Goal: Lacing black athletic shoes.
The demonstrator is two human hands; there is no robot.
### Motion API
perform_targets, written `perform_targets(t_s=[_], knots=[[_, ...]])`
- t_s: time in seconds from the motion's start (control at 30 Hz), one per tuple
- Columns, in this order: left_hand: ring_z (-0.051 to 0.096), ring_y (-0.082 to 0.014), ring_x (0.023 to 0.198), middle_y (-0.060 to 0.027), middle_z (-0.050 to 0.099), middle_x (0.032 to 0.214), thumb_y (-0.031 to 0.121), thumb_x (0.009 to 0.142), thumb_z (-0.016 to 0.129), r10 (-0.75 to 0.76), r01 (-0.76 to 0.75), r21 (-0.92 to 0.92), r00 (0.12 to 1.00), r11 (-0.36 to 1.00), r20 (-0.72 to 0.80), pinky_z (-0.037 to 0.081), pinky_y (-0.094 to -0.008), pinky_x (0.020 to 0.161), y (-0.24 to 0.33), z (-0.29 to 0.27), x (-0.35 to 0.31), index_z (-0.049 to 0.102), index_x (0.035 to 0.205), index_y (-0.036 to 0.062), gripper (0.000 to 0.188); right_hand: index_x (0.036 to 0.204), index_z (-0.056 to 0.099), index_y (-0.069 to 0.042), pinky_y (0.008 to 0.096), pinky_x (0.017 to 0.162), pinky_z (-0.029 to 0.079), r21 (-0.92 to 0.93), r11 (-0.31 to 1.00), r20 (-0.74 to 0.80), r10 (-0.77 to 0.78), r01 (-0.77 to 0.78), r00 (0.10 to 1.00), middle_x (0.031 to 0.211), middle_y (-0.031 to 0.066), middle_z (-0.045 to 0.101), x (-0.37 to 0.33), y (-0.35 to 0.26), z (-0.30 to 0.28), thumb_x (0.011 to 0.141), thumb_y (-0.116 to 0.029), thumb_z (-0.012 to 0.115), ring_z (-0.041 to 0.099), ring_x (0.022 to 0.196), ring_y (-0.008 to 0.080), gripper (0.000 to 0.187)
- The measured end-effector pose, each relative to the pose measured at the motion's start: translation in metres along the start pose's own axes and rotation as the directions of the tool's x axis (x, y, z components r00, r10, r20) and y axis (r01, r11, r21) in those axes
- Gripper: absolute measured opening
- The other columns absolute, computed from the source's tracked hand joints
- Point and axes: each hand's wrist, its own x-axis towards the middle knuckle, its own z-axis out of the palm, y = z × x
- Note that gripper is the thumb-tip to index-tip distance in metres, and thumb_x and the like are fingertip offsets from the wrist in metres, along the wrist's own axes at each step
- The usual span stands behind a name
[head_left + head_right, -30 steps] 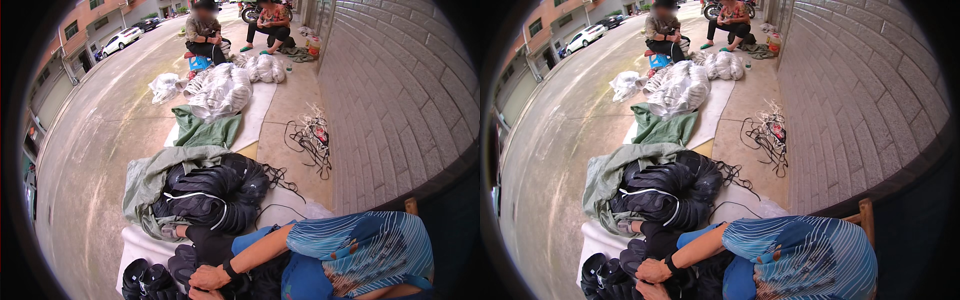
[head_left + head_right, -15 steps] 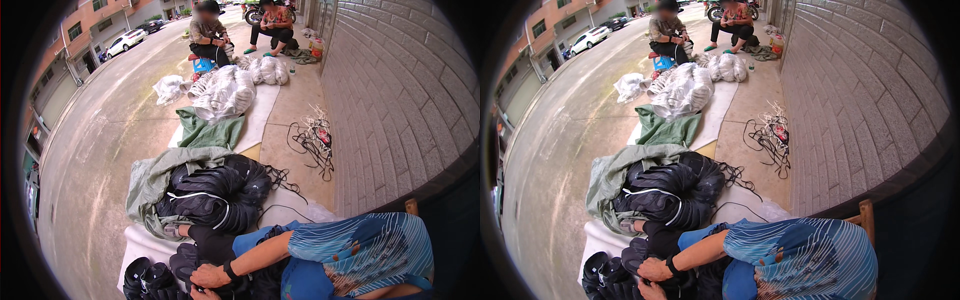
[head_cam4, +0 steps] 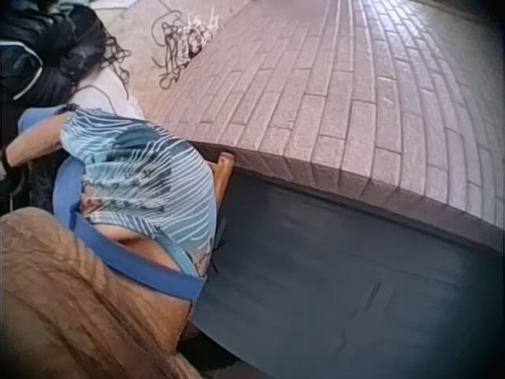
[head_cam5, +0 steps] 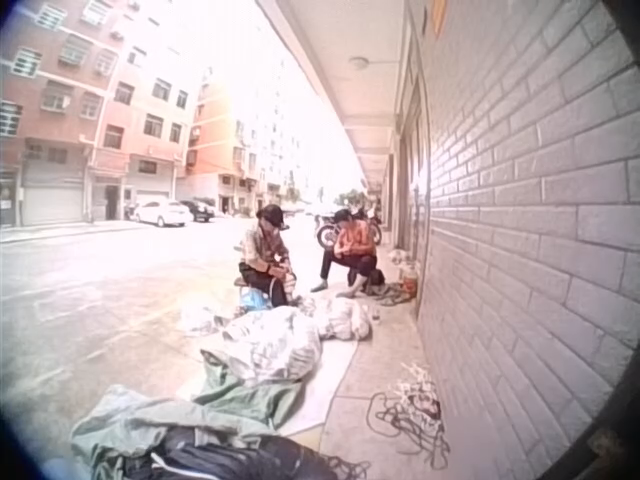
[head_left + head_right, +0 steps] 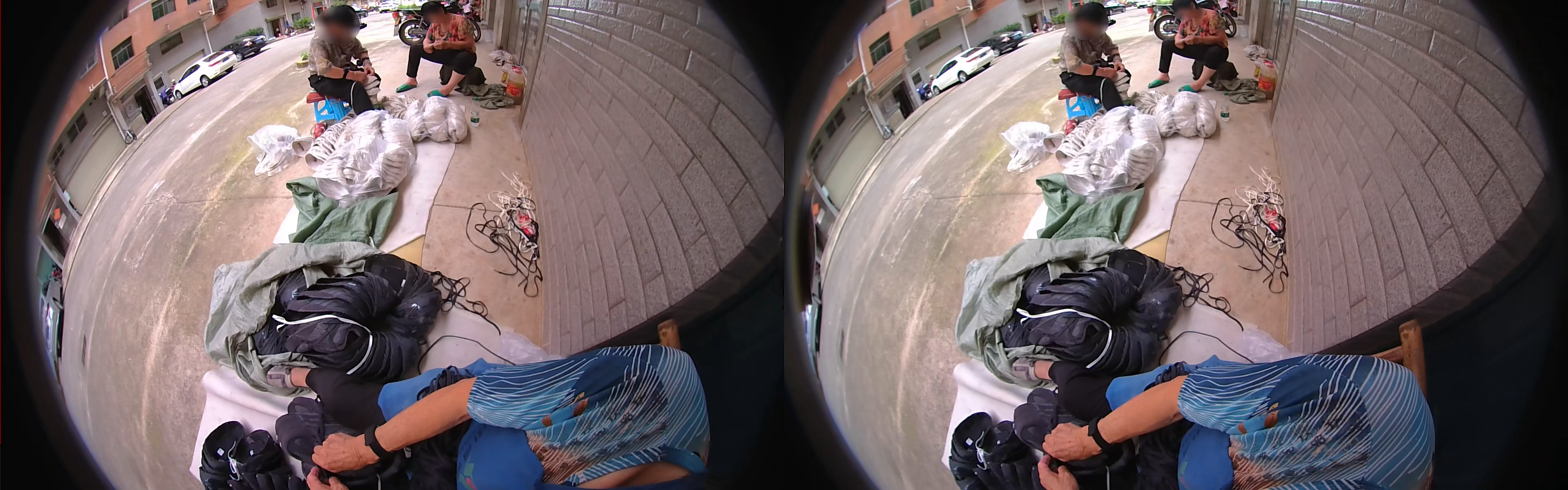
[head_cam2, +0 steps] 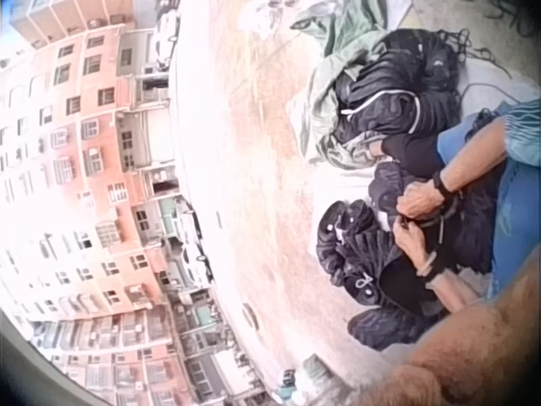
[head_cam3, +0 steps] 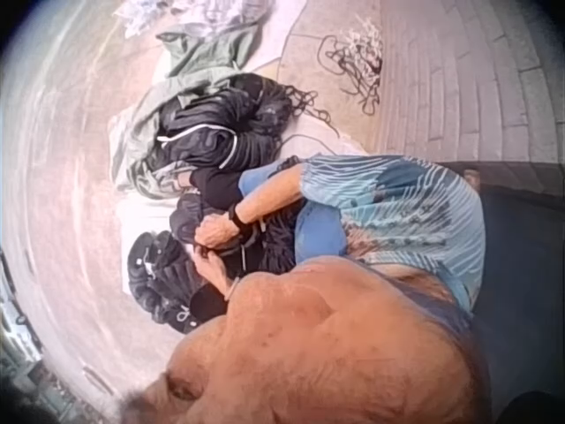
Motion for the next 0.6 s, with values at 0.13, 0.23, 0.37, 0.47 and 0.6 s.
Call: perform_targets(t_s=[0.13, 0.23, 0.37, 0.47, 0.6], knots=[[0.062, -0.0273, 0.092, -0.0192, 0.064, 0.099, 0.004, 0.08, 0.053, 0.057, -0.056, -0.021, 0.998, 0.998, 0.006, 0.048, -0.0353, 0.084, -0.005, 0.001, 0.001, 0.055, 0.114, -0.0058, 0.035, 0.081, 0.059, 0.003, 0.0396, 0.061, 0.051, 0.006, 1.0, 0.009, 0.027, -0.027, 1.0, 0.079, 0.0165, 0.062, 0.001, -0.002, 0.001, 0.078, -0.019, 0.057, 0.065, 0.073, 0.0327, 0.022], [0.061, -0.0269, 0.091, -0.0186, 0.063, 0.098, 0.005, 0.081, 0.052, 0.114, -0.115, 0.029, 0.993, 0.993, 0.038, 0.047, -0.0359, 0.084, -0.018, 0.0, 0.001, 0.054, 0.115, -0.0051, 0.036, 0.08, 0.06, 0.002, 0.0403, 0.061, 0.051, -0.009, 1.0, 0.019, -0.019, 0.019, 1.0, 0.079, 0.0167, 0.063, -0.002, -0.002, -0.004, 0.079, -0.019, 0.056, 0.065, 0.074, 0.0334, 0.021], [0.06, -0.0277, 0.092, -0.0197, 0.061, 0.102, 0.007, 0.082, 0.052, 0.153, -0.152, -0.022, 0.988, 0.988, 0.033, 0.047, -0.0363, 0.084, -0.007, 0.001, 0.001, 0.053, 0.115, -0.0052, 0.036, 0.074, 0.062, 0.0, 0.0404, 0.058, 0.05, -0.057, 0.993, 0.036, -0.101, 0.103, 0.994, 0.072, 0.0173, 0.064, 0.004, -0.001, -0.006, 0.076, -0.021, 0.057, 0.065, 0.069, 0.0321, 0.022], [0.056, -0.0311, 0.095, -0.0215, 0.058, 0.101, 0.013, 0.083, 0.054, 0.073, -0.074, -0.073, 0.997, 0.995, -0.016, 0.044, -0.0382, 0.086, 0.001, 0.004, -0.003, 0.052, 0.112, -0.0056, 0.035, 0.069, 0.064, -0.001, 0.0425, 0.056, 0.049, -0.015, 0.994, 0.064, -0.106, 0.107, 0.992, 0.066, 0.0178, 0.063, 0.008, 0.005, -0.004, 0.073, -0.022, 0.058, 0.064, 0.066, 0.0332, 0.022], [0.047, -0.0358, 0.09, -0.0212, 0.049, 0.088, 0.024, 0.085, 0.057, 0.239, -0.218, 0.128, 0.954, 0.967, -0.178, 0.038, -0.0453, 0.083, -0.027, 0.016, -0.008, 0.051, 0.097, -0.0039, 0.031, 0.067, 0.064, 0.0, 0.0453, 0.055, 0.048, 0.22, 0.973, 0.213, -0.118, 0.07, 0.97, 0.063, 0.0201, 0.061, 0.004, -0.008, -0.037, 0.07, -0.022, 0.057, 0.062, 0.063, 0.0381, 0.023]])
